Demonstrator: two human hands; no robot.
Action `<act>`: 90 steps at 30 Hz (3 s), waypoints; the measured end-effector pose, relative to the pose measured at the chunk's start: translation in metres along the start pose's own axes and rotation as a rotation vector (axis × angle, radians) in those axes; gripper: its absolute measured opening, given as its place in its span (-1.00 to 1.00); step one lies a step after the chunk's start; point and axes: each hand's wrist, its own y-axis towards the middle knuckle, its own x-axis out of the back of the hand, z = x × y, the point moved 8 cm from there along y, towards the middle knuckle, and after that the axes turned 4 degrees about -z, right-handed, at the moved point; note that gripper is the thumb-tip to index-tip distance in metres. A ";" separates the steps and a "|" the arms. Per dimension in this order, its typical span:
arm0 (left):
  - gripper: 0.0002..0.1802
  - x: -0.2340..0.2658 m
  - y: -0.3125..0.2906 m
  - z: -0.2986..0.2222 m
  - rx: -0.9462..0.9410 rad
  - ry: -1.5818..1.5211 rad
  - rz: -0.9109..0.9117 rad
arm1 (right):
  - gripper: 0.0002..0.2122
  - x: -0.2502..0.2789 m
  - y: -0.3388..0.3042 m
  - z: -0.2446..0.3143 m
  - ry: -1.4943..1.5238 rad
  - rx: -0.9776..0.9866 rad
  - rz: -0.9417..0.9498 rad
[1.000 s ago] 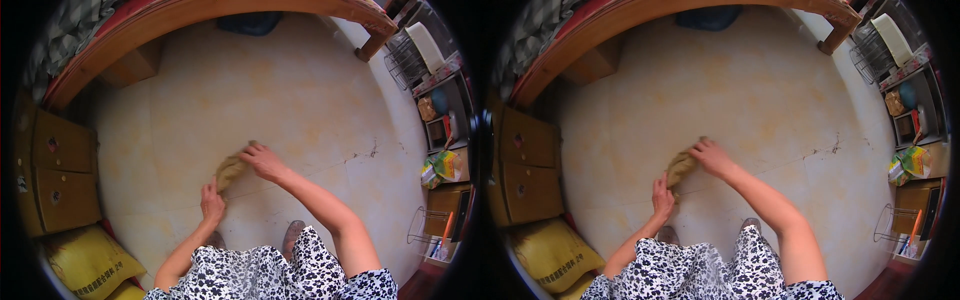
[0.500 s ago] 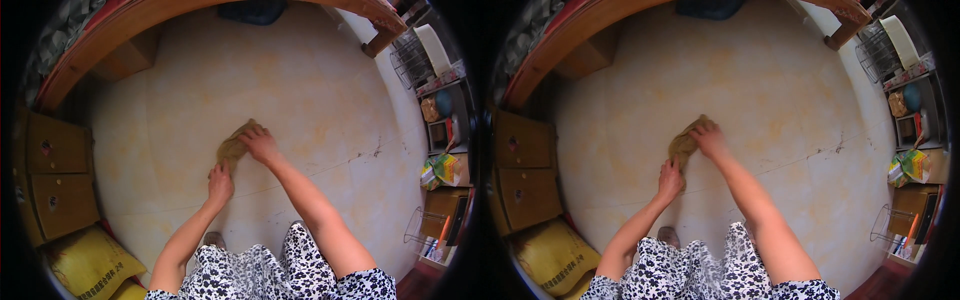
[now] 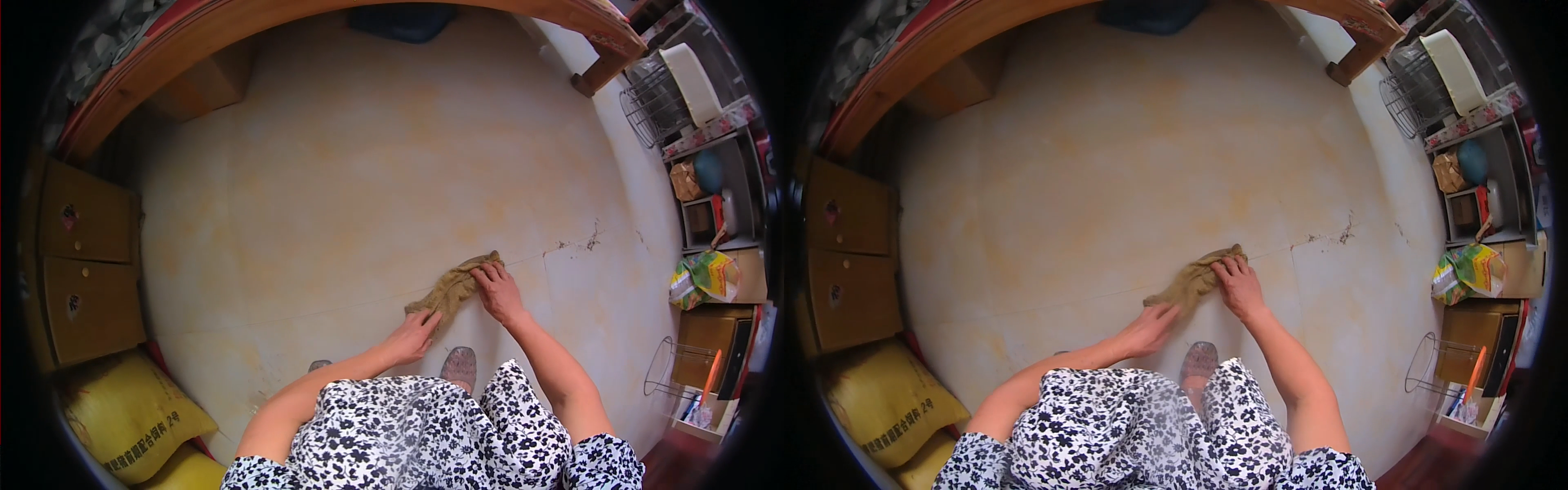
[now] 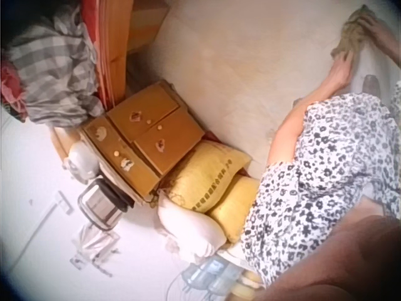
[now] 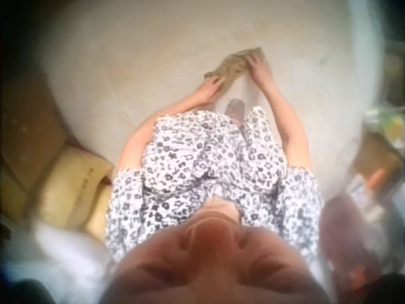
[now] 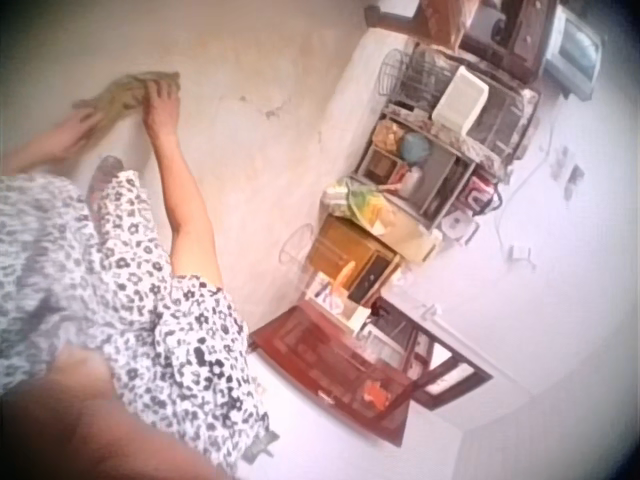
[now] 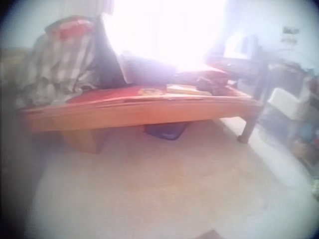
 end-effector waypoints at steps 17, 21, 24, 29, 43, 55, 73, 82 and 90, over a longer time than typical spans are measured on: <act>-0.52 0.061 -0.048 -0.034 0.333 0.028 -0.207 | -0.56 -0.014 -0.003 -0.018 -0.017 -0.037 0.399; -0.54 0.072 -0.059 -0.055 0.380 0.050 -0.108 | -0.49 0.001 -0.017 -0.021 -0.012 -0.017 0.274; -0.54 0.069 -0.064 -0.070 0.330 0.109 -0.153 | -0.47 0.004 -0.021 -0.011 0.137 0.086 0.047; -0.52 0.028 -0.044 -0.111 0.235 0.065 -0.039 | -0.52 -0.010 -0.027 0.039 0.464 0.086 0.105; -0.73 0.025 -0.002 -0.063 0.290 0.166 -0.263 | -0.63 0.116 -0.123 0.106 0.207 0.345 0.527; -0.34 -0.002 0.016 -0.015 0.193 0.305 -0.232 | -0.52 0.039 -0.105 0.064 0.528 0.158 0.469; -0.10 0.010 0.028 -0.004 0.245 0.324 -0.299 | -0.34 -0.023 -0.005 0.003 0.032 0.223 0.316; -0.28 -0.004 0.051 0.011 0.281 0.613 -0.108 | -0.54 -0.019 -0.007 0.014 0.028 0.153 0.334; -0.45 0.040 0.047 0.026 0.336 0.285 -0.156 | -0.55 -0.026 0.034 -0.005 0.241 0.102 0.563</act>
